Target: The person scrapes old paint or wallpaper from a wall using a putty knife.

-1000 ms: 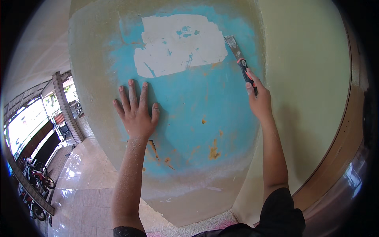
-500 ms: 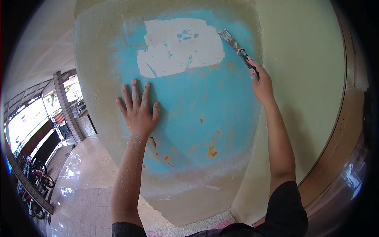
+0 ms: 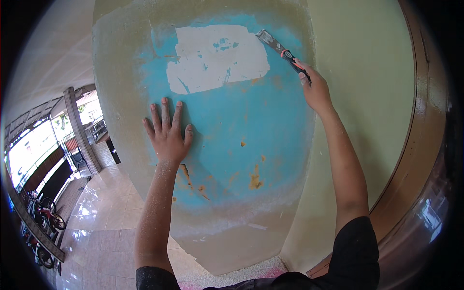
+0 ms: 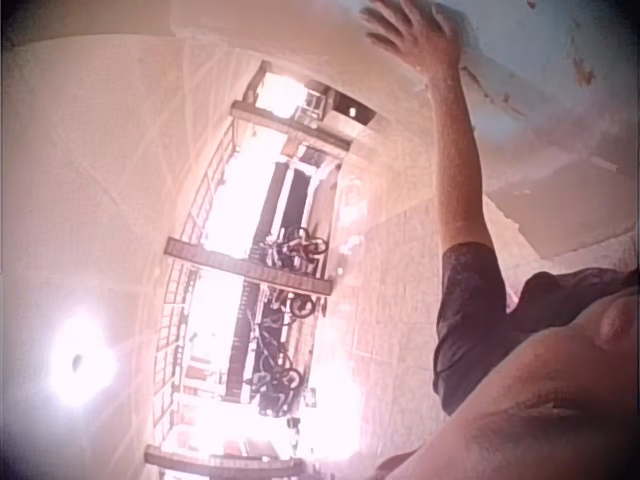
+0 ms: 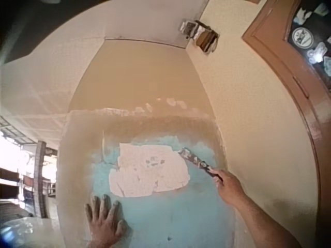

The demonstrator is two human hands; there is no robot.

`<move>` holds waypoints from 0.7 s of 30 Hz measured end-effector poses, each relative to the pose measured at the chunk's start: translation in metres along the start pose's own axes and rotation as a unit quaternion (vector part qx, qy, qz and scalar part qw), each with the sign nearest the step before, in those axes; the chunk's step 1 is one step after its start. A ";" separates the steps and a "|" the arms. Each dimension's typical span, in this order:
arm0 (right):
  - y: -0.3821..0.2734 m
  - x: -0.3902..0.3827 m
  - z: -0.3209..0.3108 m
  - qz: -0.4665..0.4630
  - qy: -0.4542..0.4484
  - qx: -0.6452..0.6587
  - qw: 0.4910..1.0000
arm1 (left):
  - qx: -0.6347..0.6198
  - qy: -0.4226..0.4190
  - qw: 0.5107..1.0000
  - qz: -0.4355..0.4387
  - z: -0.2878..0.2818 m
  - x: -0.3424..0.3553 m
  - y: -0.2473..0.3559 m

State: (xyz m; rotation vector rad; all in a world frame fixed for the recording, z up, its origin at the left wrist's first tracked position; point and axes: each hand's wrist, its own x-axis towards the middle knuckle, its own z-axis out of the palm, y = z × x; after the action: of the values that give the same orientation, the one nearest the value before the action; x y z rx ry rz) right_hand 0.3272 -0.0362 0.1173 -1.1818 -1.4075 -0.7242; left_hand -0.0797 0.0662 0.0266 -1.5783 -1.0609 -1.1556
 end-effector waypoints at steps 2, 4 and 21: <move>0.000 -0.003 0.001 -0.004 -0.005 -0.007 1.000 | 0.002 0.001 1.000 0.003 0.000 -0.002 -0.002; 0.002 -0.007 0.002 0.005 -0.007 -0.009 1.000 | 0.003 -0.004 1.000 0.008 0.000 -0.006 -0.002; 0.038 -0.162 0.075 0.084 -0.001 0.121 0.989 | -0.011 -0.017 0.999 0.032 0.006 -0.048 -0.004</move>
State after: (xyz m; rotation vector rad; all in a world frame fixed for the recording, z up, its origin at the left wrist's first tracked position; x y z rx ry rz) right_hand 0.3197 0.0029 -0.0611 -1.0930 -1.3376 -0.4219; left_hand -0.0922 0.0666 -0.0198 -1.6421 -1.0153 -1.1045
